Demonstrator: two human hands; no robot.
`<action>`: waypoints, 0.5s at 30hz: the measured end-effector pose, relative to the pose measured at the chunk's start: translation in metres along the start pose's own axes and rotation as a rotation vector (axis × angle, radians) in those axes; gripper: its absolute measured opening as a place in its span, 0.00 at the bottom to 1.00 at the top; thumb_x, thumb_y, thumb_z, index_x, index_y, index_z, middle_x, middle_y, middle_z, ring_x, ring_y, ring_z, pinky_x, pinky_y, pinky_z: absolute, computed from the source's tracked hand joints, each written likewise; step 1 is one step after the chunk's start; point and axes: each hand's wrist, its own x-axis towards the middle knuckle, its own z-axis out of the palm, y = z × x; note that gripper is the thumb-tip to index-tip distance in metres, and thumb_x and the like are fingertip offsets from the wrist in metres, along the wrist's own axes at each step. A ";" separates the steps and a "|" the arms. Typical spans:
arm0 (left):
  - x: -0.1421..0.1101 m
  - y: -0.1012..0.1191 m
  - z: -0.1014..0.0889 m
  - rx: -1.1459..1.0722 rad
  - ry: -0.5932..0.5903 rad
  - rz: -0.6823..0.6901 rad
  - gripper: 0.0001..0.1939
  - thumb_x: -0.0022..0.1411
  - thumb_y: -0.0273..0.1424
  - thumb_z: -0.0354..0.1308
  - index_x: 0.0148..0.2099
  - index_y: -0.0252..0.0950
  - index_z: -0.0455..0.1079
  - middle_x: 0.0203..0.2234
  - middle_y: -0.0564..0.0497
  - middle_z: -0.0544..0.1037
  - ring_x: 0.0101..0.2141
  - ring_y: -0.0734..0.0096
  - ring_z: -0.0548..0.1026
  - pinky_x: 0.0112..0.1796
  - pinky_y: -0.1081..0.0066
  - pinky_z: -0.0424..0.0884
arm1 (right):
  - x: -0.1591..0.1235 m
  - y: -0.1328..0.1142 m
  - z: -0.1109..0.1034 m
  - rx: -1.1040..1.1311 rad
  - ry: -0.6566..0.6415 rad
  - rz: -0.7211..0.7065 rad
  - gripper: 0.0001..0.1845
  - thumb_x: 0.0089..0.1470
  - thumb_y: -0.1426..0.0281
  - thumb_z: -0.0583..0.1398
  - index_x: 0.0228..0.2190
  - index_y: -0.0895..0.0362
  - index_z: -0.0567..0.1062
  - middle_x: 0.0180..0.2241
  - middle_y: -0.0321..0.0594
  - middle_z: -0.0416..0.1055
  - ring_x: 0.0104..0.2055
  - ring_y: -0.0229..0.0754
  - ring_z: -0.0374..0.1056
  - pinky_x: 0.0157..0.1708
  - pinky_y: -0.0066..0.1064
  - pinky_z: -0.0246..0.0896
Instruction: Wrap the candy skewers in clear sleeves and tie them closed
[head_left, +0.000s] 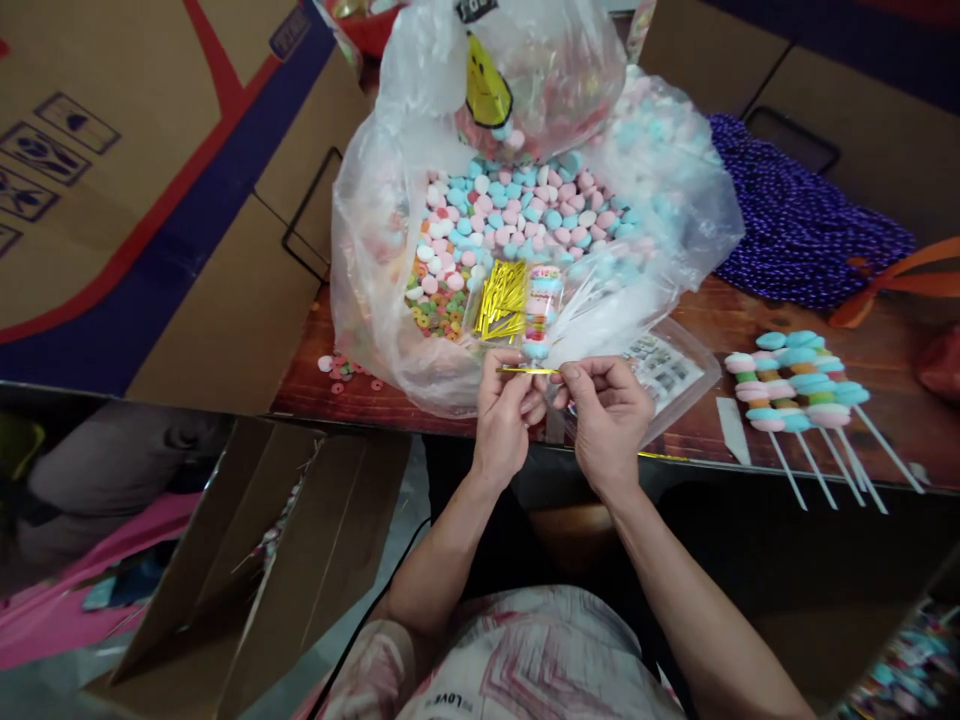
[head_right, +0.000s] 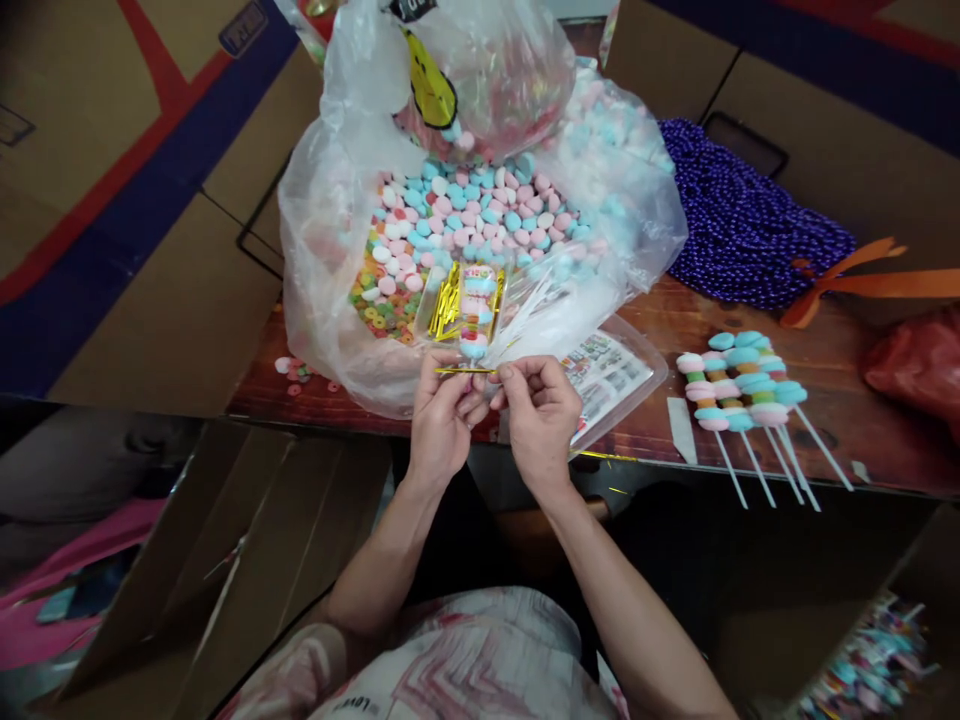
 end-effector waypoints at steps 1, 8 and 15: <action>-0.003 -0.002 0.002 0.003 -0.017 -0.009 0.17 0.54 0.32 0.68 0.38 0.40 0.61 0.21 0.60 0.71 0.17 0.85 0.57 0.20 0.82 0.50 | -0.002 0.003 -0.002 0.006 0.033 -0.002 0.11 0.55 0.62 0.67 0.29 0.55 0.73 0.25 0.33 0.75 0.22 0.34 0.68 0.24 0.27 0.66; -0.008 -0.023 0.012 0.045 -0.114 0.040 0.19 0.56 0.41 0.71 0.35 0.38 0.64 0.21 0.59 0.70 0.16 0.86 0.58 0.17 0.83 0.49 | -0.010 0.004 -0.022 0.051 0.113 0.010 0.10 0.55 0.64 0.67 0.29 0.54 0.72 0.22 0.29 0.69 0.21 0.34 0.66 0.23 0.26 0.63; -0.009 -0.034 0.018 0.069 -0.097 0.007 0.21 0.52 0.42 0.73 0.33 0.36 0.66 0.19 0.60 0.68 0.14 0.88 0.53 0.16 0.84 0.48 | -0.017 -0.008 -0.050 -0.190 -0.024 -0.060 0.04 0.56 0.66 0.64 0.30 0.53 0.78 0.28 0.35 0.74 0.28 0.39 0.68 0.29 0.31 0.65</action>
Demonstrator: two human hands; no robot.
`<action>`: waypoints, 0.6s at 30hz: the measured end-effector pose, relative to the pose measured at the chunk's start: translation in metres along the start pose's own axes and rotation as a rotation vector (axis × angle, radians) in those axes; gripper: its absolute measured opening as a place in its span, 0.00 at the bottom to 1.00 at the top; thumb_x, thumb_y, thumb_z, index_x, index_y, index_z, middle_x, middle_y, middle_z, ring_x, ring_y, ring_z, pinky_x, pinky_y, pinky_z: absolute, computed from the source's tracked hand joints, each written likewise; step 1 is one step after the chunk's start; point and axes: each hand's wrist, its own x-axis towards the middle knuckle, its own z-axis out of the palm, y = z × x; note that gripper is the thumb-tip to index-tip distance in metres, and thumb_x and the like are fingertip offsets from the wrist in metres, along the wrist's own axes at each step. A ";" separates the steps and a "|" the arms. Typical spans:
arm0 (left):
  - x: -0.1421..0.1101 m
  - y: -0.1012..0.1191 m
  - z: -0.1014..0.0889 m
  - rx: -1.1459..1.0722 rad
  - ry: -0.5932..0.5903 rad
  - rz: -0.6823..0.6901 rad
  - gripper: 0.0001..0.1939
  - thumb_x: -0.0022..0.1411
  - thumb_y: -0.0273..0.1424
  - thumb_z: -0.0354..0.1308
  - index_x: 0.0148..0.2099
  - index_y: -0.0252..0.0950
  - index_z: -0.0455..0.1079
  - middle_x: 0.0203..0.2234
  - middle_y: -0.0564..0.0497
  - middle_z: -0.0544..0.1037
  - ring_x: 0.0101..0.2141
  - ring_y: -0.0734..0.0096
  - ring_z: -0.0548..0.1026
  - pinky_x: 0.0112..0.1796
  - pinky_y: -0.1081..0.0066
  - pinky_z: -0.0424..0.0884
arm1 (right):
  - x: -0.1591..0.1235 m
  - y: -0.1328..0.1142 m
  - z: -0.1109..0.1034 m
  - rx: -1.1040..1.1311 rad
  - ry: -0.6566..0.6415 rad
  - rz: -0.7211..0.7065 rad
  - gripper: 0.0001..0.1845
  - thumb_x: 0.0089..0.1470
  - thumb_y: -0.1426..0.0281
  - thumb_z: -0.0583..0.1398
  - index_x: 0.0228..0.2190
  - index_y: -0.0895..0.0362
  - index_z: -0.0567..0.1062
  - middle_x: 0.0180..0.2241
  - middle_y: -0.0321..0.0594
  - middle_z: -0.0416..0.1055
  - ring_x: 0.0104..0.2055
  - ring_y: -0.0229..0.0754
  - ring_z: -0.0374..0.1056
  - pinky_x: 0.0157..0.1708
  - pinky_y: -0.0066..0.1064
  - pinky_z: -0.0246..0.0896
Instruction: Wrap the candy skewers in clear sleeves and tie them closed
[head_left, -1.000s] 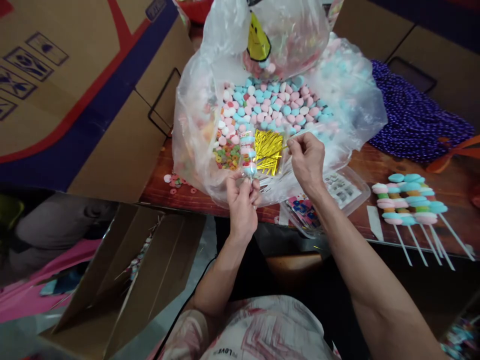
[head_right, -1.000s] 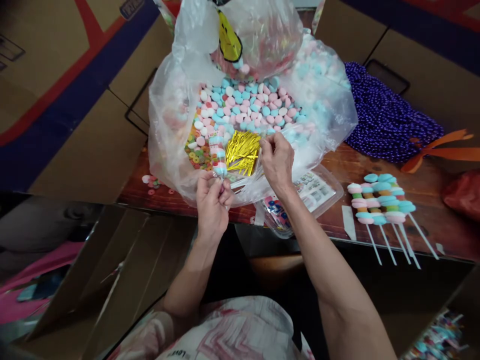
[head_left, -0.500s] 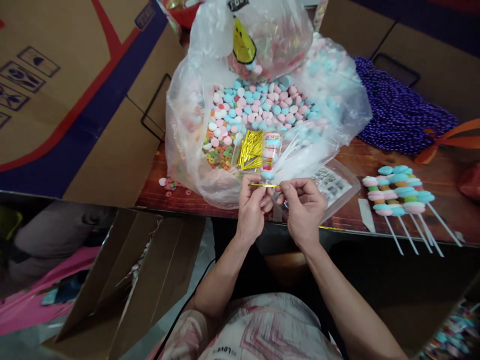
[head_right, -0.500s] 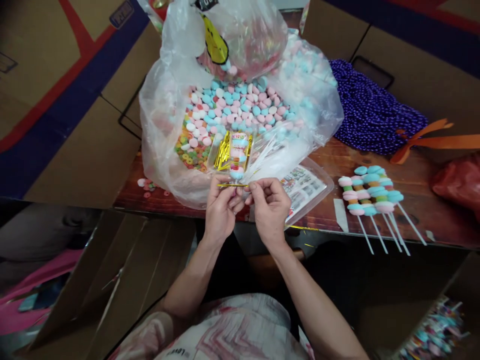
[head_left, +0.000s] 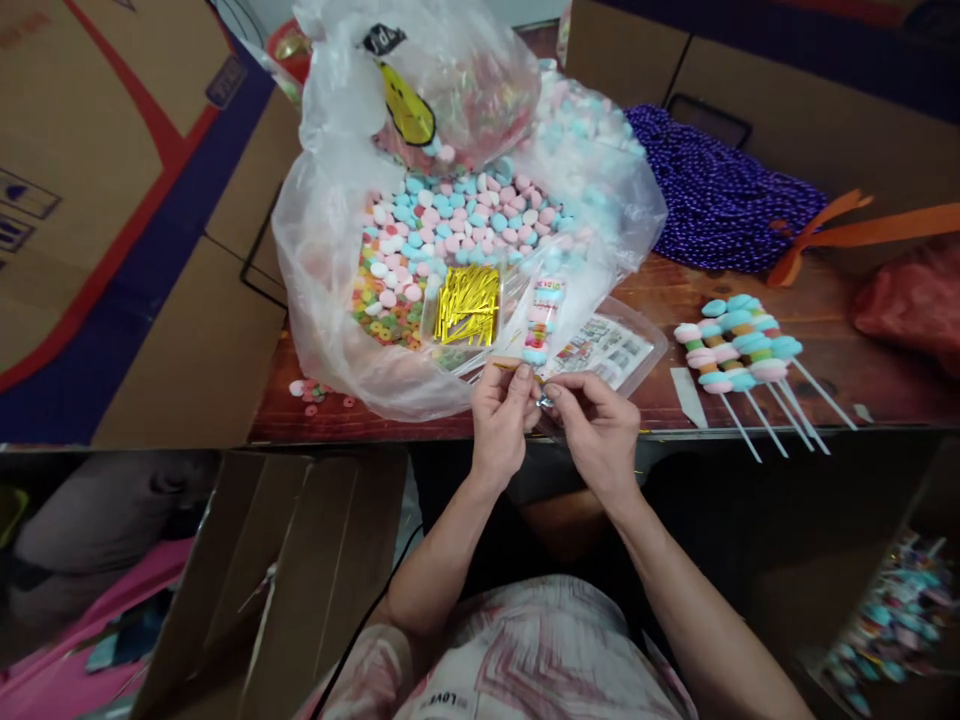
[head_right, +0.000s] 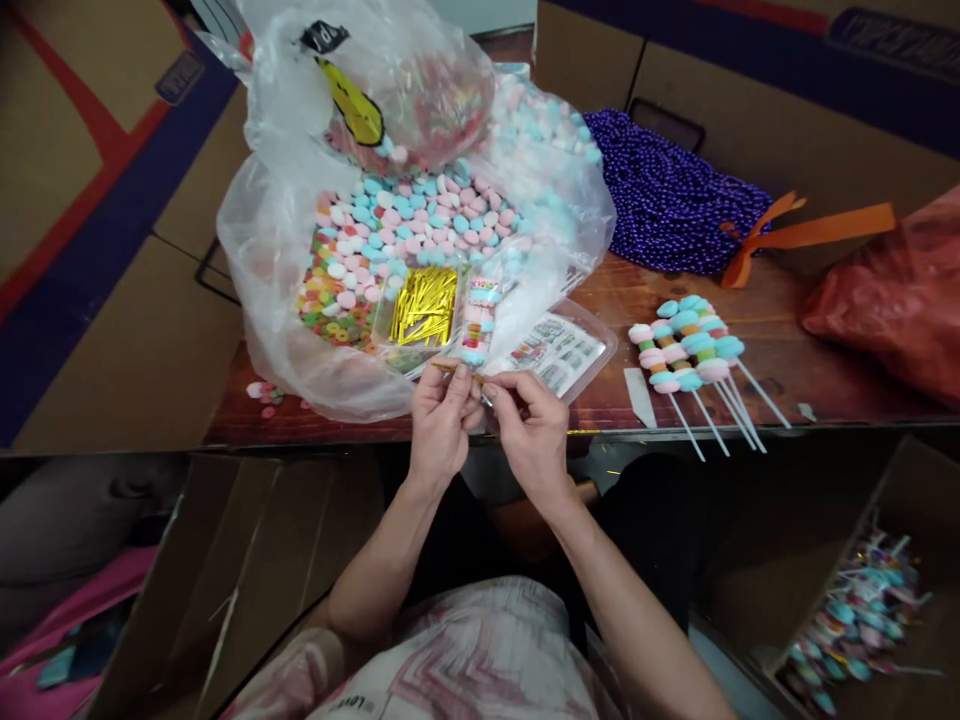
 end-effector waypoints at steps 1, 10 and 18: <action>-0.001 -0.001 0.002 0.002 -0.009 -0.013 0.21 0.52 0.42 0.73 0.33 0.36 0.66 0.19 0.60 0.68 0.14 0.88 0.53 0.15 0.84 0.47 | 0.000 0.000 -0.003 -0.013 -0.008 -0.005 0.05 0.56 0.66 0.64 0.29 0.53 0.78 0.27 0.34 0.73 0.29 0.39 0.67 0.30 0.31 0.65; -0.023 0.023 0.011 -0.067 -0.336 -0.515 0.19 0.55 0.39 0.72 0.36 0.37 0.65 0.16 0.63 0.60 0.15 0.86 0.45 0.15 0.84 0.42 | -0.008 -0.003 -0.039 0.098 -0.172 -0.026 0.09 0.59 0.61 0.62 0.31 0.53 0.73 0.33 0.37 0.68 0.35 0.41 0.66 0.36 0.32 0.66; -0.041 0.001 0.020 0.182 -0.254 -0.213 0.17 0.60 0.42 0.67 0.41 0.39 0.66 0.19 0.59 0.69 0.17 0.82 0.58 0.18 0.81 0.51 | -0.016 -0.011 -0.056 -0.212 -0.167 -0.217 0.06 0.62 0.71 0.55 0.40 0.52 0.71 0.34 0.38 0.71 0.34 0.42 0.67 0.38 0.35 0.67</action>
